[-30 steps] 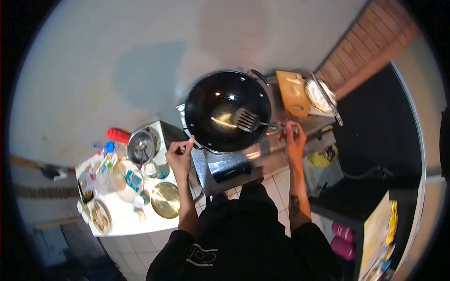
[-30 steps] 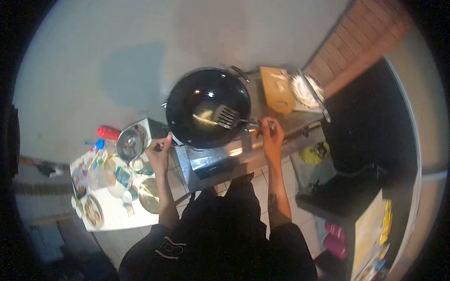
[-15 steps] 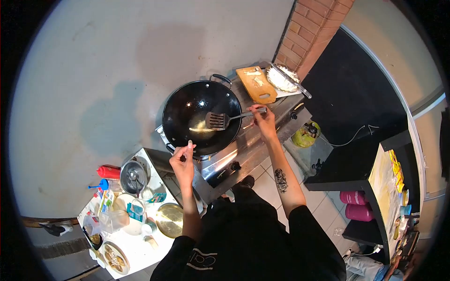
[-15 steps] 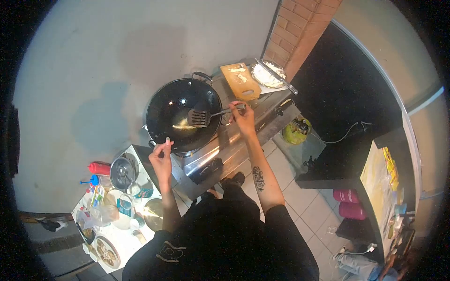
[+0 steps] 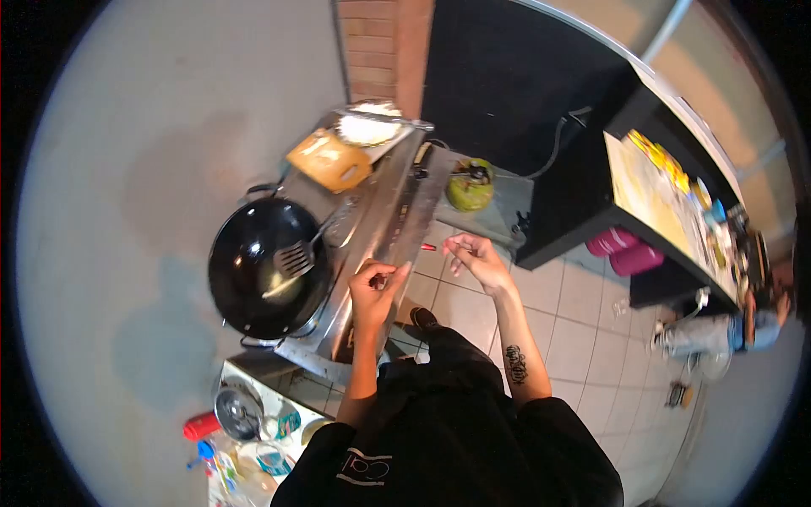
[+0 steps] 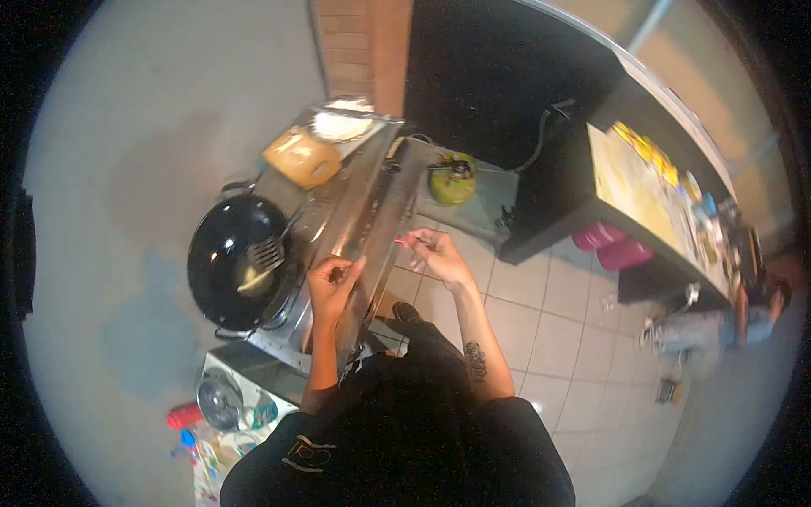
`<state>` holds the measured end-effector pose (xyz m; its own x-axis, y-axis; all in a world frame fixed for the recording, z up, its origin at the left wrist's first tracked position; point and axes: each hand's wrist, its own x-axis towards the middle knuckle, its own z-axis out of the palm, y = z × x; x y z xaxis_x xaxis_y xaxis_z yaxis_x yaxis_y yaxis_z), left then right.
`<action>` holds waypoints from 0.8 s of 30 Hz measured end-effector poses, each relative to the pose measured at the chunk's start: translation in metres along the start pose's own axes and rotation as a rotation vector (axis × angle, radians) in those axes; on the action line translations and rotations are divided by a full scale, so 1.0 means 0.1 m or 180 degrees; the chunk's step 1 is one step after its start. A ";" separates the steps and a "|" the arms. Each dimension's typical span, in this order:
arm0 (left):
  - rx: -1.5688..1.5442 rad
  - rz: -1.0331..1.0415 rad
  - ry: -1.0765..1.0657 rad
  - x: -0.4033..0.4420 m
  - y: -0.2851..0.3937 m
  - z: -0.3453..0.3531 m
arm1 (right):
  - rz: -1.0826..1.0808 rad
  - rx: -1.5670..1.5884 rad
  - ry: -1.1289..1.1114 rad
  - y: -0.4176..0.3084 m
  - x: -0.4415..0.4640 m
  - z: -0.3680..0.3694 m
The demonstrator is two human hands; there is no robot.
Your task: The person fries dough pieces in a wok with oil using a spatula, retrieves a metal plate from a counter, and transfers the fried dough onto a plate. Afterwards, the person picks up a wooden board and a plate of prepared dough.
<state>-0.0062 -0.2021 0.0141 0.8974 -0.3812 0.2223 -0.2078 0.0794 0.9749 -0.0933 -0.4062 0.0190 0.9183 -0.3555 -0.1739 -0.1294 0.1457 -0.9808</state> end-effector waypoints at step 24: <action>-0.0897 -0.0031 -0.3457 -0.24 0.05 3.03 | -0.0967 0.0531 0.2931 -0.20 -1.81 -1.74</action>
<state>-0.1467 -0.4714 0.0108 0.0544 -0.9730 0.2241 0.0163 0.2253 0.9742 -0.3219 -0.5058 0.0542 0.2443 -0.9696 0.0136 0.1834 0.0324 -0.9825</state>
